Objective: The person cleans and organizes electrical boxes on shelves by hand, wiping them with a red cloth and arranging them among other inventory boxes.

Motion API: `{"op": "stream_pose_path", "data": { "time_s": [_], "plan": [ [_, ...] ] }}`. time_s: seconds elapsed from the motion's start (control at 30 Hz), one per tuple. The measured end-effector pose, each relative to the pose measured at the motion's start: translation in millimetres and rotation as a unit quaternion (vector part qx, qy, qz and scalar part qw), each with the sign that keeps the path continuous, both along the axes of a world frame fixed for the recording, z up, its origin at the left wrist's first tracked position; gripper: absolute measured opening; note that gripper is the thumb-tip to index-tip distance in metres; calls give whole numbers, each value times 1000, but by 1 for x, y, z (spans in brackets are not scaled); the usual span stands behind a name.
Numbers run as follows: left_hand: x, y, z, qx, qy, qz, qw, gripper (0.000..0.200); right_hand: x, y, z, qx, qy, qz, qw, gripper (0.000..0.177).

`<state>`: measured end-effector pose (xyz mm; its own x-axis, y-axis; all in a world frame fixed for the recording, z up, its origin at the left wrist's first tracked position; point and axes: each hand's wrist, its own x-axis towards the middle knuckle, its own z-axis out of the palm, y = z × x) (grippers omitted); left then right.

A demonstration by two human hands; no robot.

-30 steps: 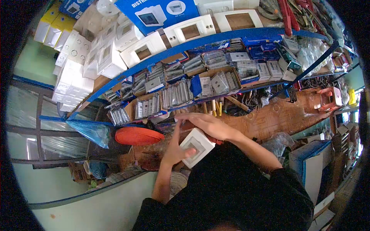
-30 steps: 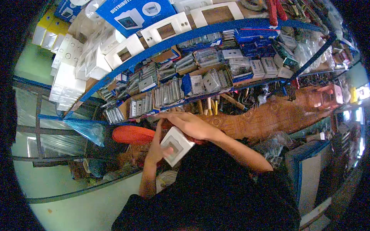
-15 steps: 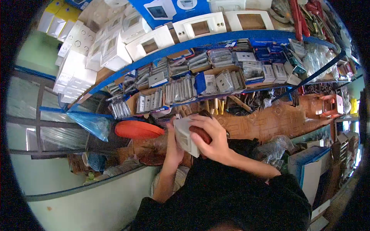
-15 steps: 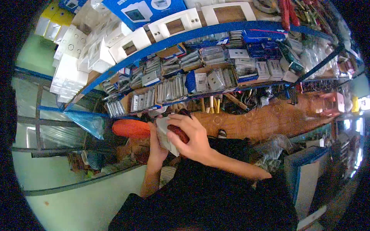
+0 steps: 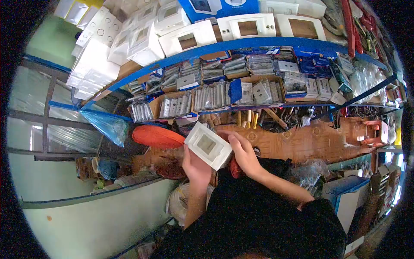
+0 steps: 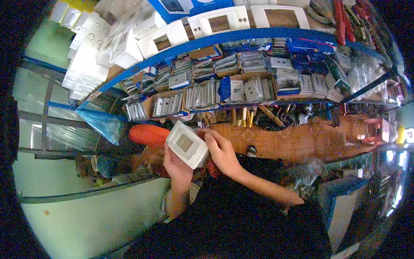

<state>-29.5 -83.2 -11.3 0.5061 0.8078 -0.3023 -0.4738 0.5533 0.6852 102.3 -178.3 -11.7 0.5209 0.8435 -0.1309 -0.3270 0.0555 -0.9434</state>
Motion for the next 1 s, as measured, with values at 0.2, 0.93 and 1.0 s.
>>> {"op": "stream_pose_path", "data": {
  "time_s": [0.2, 0.93, 1.0],
  "plan": [
    [5, -5, -21, 5, -67, -42, 997, 79, -9, 4, -3, 13, 69, 29, 997, 42],
    [47, -28, -4, 70, 24, -119, 990, 56, 36, 5, 64, 37, -494, 41, 868, 43],
    [41, -31, -4, 85, 60, -116, 988, 48, 44, 14, 65, 34, -413, 37, 909, 41]
  ]
}}
